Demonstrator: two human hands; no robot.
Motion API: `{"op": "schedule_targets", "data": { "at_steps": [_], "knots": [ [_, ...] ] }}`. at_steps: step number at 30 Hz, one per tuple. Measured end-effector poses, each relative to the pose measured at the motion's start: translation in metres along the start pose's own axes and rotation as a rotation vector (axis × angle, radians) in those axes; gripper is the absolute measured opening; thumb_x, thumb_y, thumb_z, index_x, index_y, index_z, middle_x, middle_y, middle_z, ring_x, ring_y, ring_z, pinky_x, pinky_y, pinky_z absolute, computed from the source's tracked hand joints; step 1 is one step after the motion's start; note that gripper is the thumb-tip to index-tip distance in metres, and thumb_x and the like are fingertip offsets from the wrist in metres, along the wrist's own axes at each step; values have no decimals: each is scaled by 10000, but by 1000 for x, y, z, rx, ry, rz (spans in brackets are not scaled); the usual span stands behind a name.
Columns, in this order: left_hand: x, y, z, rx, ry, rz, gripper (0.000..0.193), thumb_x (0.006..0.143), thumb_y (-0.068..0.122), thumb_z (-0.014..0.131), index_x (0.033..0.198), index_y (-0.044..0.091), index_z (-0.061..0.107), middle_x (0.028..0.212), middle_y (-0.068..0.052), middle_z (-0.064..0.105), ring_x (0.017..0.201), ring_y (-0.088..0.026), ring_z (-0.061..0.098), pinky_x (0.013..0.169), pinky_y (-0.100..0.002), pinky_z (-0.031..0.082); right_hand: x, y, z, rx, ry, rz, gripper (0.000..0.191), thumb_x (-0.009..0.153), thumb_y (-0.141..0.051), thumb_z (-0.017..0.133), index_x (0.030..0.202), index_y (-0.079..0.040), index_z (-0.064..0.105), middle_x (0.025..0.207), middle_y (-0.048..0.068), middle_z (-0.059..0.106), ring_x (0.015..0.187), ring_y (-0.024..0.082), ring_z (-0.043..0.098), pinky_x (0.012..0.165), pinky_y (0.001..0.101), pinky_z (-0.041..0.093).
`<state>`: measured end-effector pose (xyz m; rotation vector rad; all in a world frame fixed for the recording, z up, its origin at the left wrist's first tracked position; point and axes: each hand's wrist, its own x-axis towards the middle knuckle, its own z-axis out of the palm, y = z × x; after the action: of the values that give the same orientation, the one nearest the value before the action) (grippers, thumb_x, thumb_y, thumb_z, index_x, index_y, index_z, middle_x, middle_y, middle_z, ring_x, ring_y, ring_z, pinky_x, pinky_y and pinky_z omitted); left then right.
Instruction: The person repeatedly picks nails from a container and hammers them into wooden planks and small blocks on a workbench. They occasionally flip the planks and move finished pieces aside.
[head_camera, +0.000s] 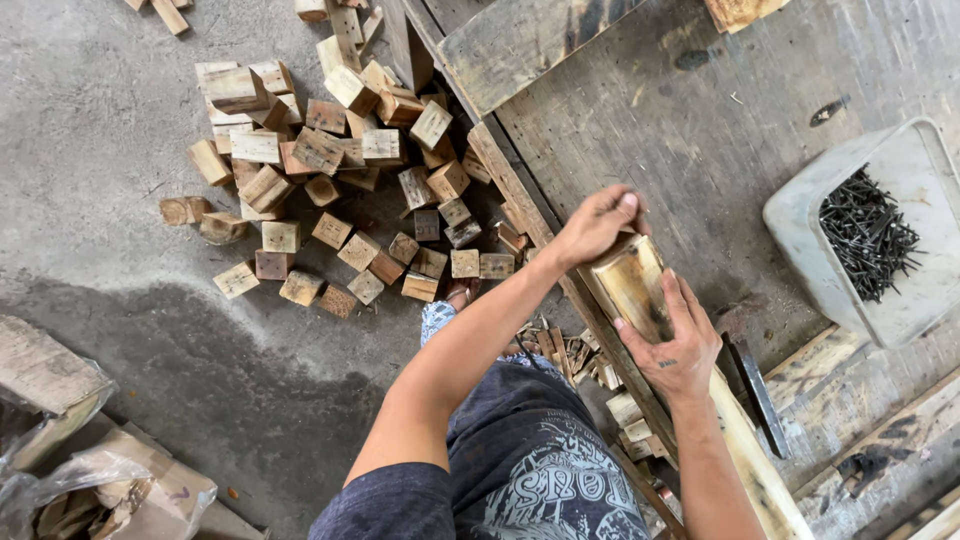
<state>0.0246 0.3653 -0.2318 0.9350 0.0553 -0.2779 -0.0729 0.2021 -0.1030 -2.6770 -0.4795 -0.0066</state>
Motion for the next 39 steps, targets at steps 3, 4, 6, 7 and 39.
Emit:
{"op": "schedule_targets", "data": {
  "at_steps": [3,4,6,7,39],
  "knots": [
    [-16,22,-18,71,186,114,213,1077,234,447,1077,80,594,910,-58,692,814,-182,682,725,-361,592,1,-1,0,-12,24,-49,805,709,-280,887,1384,57,608,1343,290,644,1182,427,681,986,443,574],
    [-27,30,-22,132,254,167,205,1079,222,448,1103,82,596,924,-64,681,815,-195,672,716,-375,589,1,-2,0,-17,19,-53,801,717,-270,883,1389,61,600,1347,293,641,1179,430,680,985,441,575],
    [-57,43,-27,385,291,154,208,1104,255,464,1107,72,563,892,-82,664,794,-219,665,720,-389,547,2,-3,-1,-31,3,-54,794,732,-250,876,1399,68,585,1356,298,636,1174,436,679,983,438,578],
    [-67,51,-28,517,299,155,218,1117,271,472,1109,66,546,877,-91,656,783,-231,662,722,-396,526,1,-3,-1,-26,4,-59,805,719,-248,879,1399,66,585,1353,299,635,1172,438,678,982,443,576],
    [-86,94,-27,1500,-536,761,531,818,157,682,1346,111,656,900,22,605,881,-187,590,832,-351,504,-4,5,-1,-18,-15,-51,961,612,-247,899,1465,2,533,1428,239,587,1150,434,642,983,498,526]
  ]
}}
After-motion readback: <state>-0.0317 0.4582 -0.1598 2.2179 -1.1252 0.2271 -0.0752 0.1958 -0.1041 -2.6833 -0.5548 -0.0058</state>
